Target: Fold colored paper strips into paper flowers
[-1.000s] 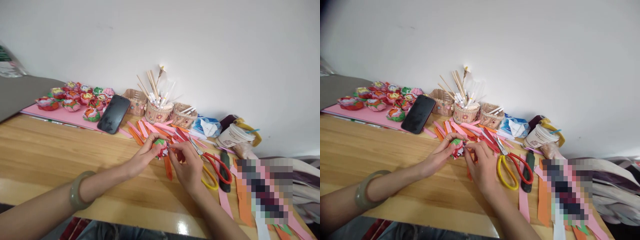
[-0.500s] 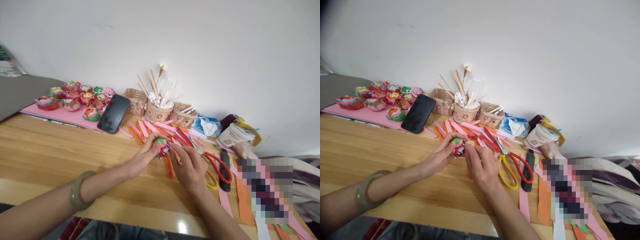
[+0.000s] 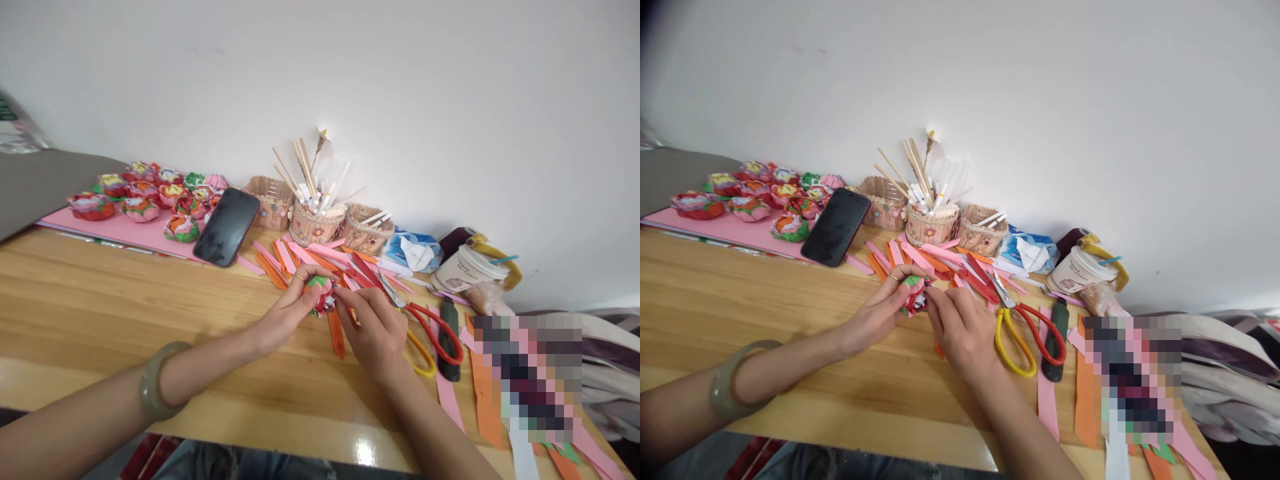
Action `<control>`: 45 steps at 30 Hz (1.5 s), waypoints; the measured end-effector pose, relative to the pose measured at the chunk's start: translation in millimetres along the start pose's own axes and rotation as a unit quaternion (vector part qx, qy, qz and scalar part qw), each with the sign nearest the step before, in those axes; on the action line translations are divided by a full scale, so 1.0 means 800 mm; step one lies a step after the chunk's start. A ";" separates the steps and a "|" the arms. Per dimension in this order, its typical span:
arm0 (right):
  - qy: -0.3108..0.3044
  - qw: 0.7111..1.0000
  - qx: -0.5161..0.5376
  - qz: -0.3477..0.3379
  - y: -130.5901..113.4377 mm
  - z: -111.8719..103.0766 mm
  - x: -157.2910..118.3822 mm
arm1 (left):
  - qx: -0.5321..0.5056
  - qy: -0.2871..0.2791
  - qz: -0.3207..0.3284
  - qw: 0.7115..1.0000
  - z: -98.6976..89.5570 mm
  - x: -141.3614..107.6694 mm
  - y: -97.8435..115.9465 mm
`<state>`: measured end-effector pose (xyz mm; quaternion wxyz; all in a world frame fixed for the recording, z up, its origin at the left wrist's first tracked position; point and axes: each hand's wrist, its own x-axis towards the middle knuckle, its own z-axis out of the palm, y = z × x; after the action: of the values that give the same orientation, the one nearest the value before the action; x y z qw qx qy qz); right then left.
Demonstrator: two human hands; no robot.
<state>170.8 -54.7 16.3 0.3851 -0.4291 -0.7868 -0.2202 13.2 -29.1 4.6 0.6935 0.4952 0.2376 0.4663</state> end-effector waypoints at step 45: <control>-0.097 0.987 0.127 0.011 -0.006 0.000 0.009 | 0.088 0.095 -0.097 0.987 -0.002 0.016 -0.003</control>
<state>164.3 -53.6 21.9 0.3605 -0.4051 -0.8371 -0.0715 18.5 -17.3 3.3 0.6635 0.4825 0.3890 0.4191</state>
